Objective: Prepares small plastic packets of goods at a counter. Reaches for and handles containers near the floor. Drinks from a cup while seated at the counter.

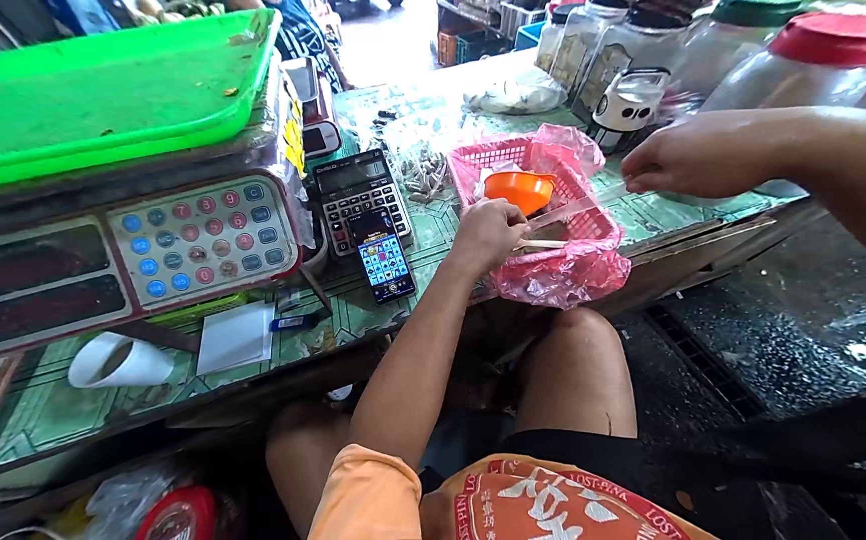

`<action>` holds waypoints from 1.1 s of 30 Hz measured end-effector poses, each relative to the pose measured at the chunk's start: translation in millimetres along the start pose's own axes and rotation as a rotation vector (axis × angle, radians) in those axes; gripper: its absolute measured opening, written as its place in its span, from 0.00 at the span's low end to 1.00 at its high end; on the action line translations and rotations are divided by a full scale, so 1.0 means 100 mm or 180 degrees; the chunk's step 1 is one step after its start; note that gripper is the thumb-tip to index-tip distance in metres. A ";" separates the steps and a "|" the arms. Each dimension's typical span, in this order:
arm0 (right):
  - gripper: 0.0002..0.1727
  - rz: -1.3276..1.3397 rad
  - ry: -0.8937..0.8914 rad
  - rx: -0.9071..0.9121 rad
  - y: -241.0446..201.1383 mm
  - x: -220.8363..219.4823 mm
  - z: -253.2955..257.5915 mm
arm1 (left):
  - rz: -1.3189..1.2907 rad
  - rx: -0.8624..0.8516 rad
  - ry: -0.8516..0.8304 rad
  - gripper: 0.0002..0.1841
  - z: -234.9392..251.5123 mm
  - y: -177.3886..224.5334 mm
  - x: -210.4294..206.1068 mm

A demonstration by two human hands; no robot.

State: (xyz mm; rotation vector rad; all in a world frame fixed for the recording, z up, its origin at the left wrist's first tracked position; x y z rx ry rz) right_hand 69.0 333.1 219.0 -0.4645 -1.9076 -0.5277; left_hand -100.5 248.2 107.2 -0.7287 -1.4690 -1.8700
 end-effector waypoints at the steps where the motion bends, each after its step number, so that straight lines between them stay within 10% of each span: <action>1: 0.14 0.0220 0.0079 0.0042 0.07 -0.07 -0.03 | -0.0164 0.0024 0.0018 0.08 0.00 -0.01 0.02; 10: 0.12 0.3973 0.1022 0.0463 -0.18 -1.31 -0.54 | -0.2589 -0.0201 0.1050 0.04 -0.18 0.49 0.47; 17: 0.13 0.4298 0.0938 0.1090 -1.40 -1.87 -0.36 | -0.0002 -0.0910 0.0779 0.04 -0.95 1.25 0.70; 33: 0.09 0.5263 0.0519 0.2254 -2.72 -1.32 0.06 | 0.1322 0.0006 0.1006 0.05 -1.82 1.53 2.19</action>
Point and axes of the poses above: each hand's wrist, its own z-axis towards the middle knuckle, its own x-axis out of the back of the hand, y = z × x, the point moved 7 cm from there along z, towards the middle knuckle, and after that the axes turned 3 degrees about -y, right-handed, at the moved point
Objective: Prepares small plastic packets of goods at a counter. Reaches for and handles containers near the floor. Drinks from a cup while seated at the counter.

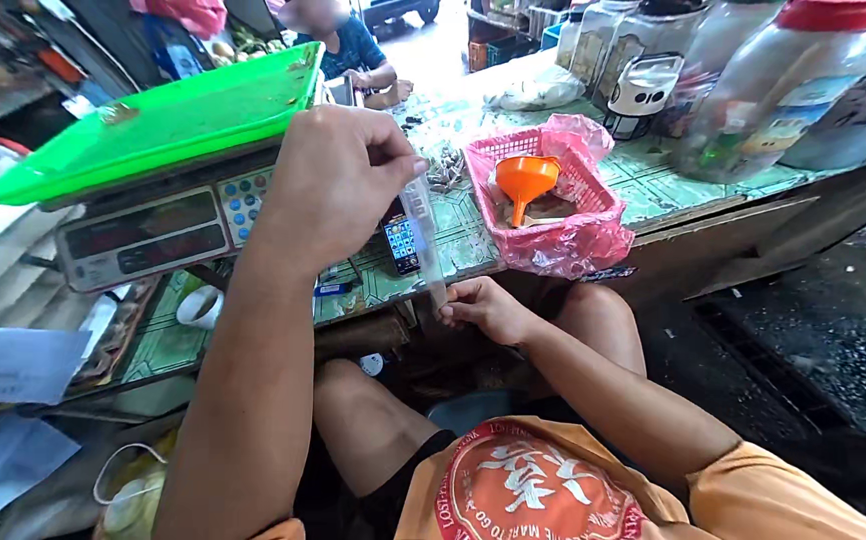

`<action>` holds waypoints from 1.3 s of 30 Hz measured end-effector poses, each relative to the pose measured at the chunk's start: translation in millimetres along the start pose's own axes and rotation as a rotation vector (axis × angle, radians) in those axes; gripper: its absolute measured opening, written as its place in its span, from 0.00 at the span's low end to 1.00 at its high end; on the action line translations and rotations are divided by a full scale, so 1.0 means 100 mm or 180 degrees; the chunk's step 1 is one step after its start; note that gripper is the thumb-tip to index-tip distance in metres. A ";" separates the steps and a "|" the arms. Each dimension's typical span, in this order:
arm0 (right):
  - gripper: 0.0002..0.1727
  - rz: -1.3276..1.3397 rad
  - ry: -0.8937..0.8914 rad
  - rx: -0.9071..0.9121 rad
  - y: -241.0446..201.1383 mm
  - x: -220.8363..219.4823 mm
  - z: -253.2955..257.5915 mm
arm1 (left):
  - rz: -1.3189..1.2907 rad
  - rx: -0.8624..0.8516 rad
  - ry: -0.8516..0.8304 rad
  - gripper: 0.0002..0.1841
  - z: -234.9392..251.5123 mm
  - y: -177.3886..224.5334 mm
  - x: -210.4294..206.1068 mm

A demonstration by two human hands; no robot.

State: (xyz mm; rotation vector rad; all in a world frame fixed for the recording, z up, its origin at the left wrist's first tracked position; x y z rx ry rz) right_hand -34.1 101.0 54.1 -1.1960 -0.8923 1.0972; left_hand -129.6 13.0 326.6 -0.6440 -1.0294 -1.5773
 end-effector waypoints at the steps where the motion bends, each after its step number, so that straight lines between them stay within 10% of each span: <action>1: 0.08 -0.0004 0.0000 0.0014 0.00 -0.04 0.02 | 0.0041 0.0030 -0.0006 0.05 0.00 -0.02 0.02; 20: 0.21 -0.1653 -0.0111 0.0111 -0.40 -0.09 -0.03 | -0.0678 -0.0405 -0.0771 0.04 -0.61 -0.17 -0.38; 27: 0.14 -0.1739 -0.0732 0.0362 -0.22 -0.56 0.14 | -0.0825 -0.0096 -0.0073 0.04 -1.02 -0.41 -0.28; 33: 0.14 -0.1626 -0.0886 0.0316 -0.02 -0.63 0.06 | -0.2666 0.0670 -0.0003 0.34 -1.70 -0.98 -1.25; 39: 0.12 -0.1662 -0.0793 0.0394 0.15 -0.57 -0.01 | -0.3130 0.0649 0.0724 0.04 -1.74 -0.81 -1.70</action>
Point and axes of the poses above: each hand's wrist, its own z-axis towards the middle knuckle, its own x-axis out of the back of the hand, y = z × x, the point moved 7 cm from there along z, towards the middle knuckle, and after that the axes turned 3 degrees about -y, right-handed, at the moved point
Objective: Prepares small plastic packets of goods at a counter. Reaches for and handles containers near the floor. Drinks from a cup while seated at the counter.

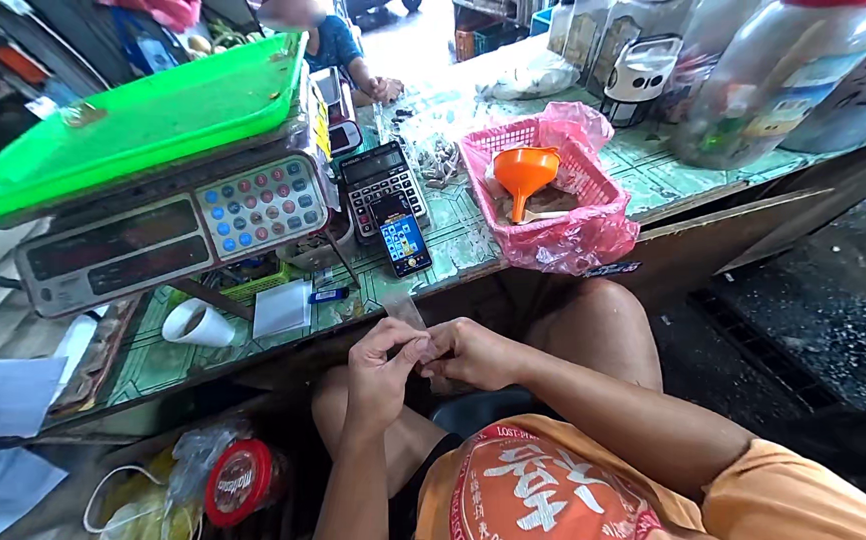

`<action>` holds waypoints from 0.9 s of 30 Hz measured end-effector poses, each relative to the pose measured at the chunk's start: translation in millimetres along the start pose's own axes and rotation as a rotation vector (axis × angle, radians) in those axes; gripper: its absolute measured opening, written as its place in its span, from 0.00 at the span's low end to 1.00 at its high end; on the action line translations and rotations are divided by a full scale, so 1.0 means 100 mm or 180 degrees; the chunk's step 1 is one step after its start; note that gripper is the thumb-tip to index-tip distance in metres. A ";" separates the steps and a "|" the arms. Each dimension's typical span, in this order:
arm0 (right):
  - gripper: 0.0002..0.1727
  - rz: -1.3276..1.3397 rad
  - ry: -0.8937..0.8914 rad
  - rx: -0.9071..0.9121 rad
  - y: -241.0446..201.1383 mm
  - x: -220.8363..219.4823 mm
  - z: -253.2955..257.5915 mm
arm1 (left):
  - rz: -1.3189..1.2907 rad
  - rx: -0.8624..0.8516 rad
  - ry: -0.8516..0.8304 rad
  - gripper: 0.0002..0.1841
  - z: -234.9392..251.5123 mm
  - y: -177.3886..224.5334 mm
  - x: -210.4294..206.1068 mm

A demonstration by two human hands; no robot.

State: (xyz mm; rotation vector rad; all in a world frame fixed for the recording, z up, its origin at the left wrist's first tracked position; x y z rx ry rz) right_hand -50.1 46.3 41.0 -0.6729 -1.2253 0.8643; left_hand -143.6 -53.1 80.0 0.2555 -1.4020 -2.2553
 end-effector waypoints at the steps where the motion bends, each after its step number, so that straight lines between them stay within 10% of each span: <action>1: 0.13 -0.0025 0.0075 -0.0031 0.04 0.02 -0.03 | 0.0060 -0.0027 0.0074 0.04 0.01 0.01 0.00; 10: 0.17 0.0340 0.0796 -0.0706 0.61 0.11 -0.45 | 0.0924 0.0056 0.0120 0.03 0.05 -0.16 -0.21; 12: 0.10 0.1350 0.1333 -0.1048 0.82 0.08 -0.64 | 0.1350 -0.0030 0.0022 0.04 0.04 -0.22 -0.28; 18: 0.29 0.4679 0.0938 -0.2211 0.93 -0.56 -0.62 | 0.1863 -0.0211 -0.0390 0.05 -0.39 -0.34 -0.63; 27: 0.18 0.4610 0.1367 -0.2090 0.96 -0.46 -0.56 | 0.1204 0.0268 -0.0192 0.06 -1.04 -0.79 -0.63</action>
Point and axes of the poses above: each hand's wrist, its own z-axis towards the middle knuckle, its own x-axis out of the back of the hand, y = z × x, the point moved 7 cm from there along z, towards the middle knuckle, and after that the axes turned 3 degrees about -y, right-handed, at the moved point
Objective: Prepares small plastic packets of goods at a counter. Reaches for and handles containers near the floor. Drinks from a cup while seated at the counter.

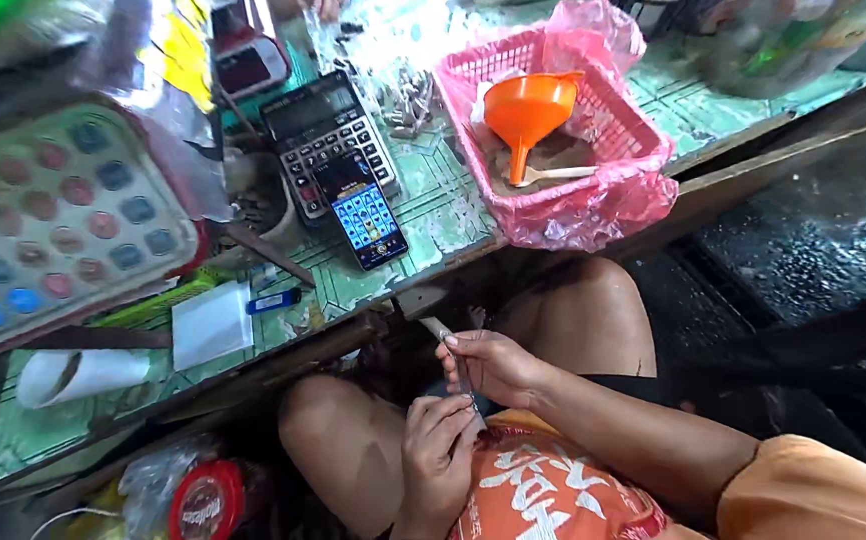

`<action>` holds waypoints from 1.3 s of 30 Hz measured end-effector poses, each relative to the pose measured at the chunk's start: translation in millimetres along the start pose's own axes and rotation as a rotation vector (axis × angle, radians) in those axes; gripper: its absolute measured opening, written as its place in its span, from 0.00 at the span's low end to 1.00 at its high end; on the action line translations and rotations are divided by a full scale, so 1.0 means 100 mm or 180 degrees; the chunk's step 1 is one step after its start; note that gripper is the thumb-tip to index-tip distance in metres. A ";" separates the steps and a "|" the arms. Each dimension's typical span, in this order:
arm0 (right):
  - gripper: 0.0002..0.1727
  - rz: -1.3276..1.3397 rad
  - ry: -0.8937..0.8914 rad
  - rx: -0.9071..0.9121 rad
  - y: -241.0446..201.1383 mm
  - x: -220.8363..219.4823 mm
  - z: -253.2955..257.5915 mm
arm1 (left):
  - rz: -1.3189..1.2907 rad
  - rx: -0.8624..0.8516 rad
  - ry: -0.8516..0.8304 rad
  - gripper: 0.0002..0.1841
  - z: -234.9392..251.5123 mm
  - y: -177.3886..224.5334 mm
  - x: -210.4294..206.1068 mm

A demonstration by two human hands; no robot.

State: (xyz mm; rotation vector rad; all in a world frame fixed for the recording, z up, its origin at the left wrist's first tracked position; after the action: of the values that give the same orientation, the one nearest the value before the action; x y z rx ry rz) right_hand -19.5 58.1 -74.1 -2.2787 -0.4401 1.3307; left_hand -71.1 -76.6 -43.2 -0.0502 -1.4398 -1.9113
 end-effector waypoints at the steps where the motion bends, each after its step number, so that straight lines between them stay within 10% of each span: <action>1: 0.18 -0.0063 0.0022 0.0049 -0.03 0.01 0.00 | -0.0171 0.0043 0.0014 0.05 -0.01 -0.02 -0.01; 8: 0.17 -0.0174 0.0262 0.0212 -0.12 0.11 -0.05 | -0.1163 0.0517 -0.0010 0.04 0.00 -0.13 -0.06; 14: 0.15 -0.1191 -0.0148 0.0473 -0.34 0.01 -0.32 | -0.3118 0.1960 0.0894 0.12 0.04 -0.47 0.08; 18: 0.14 -0.3783 -0.0923 0.0998 -0.43 -0.21 -0.57 | -0.2257 0.1666 0.0939 0.10 0.34 -0.46 0.24; 25: 0.16 -0.5747 -0.0295 -0.0351 -0.14 0.27 -0.24 | 0.0256 0.0284 -0.0530 0.05 0.53 -0.07 -0.26; 39: 0.10 -0.1031 0.0193 0.0286 -0.16 0.22 -0.56 | 0.0230 -0.0793 0.0347 0.05 0.24 0.31 -0.08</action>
State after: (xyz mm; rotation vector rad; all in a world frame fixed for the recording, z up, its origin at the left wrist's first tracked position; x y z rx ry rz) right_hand 39.7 69.5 -57.1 -2.0622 -0.6813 1.0938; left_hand -57.3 -55.8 -12.8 -0.1116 -1.1086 -1.9919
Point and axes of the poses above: each hand's wrist, its own z-axis towards the middle knuckle, its own x-axis out of the back of the hand, y = z × x, the point moved 7 cm from there along z, towards the middle knuckle, and after that the axes turned 3 degrees about -y, right-handed, at the moved point
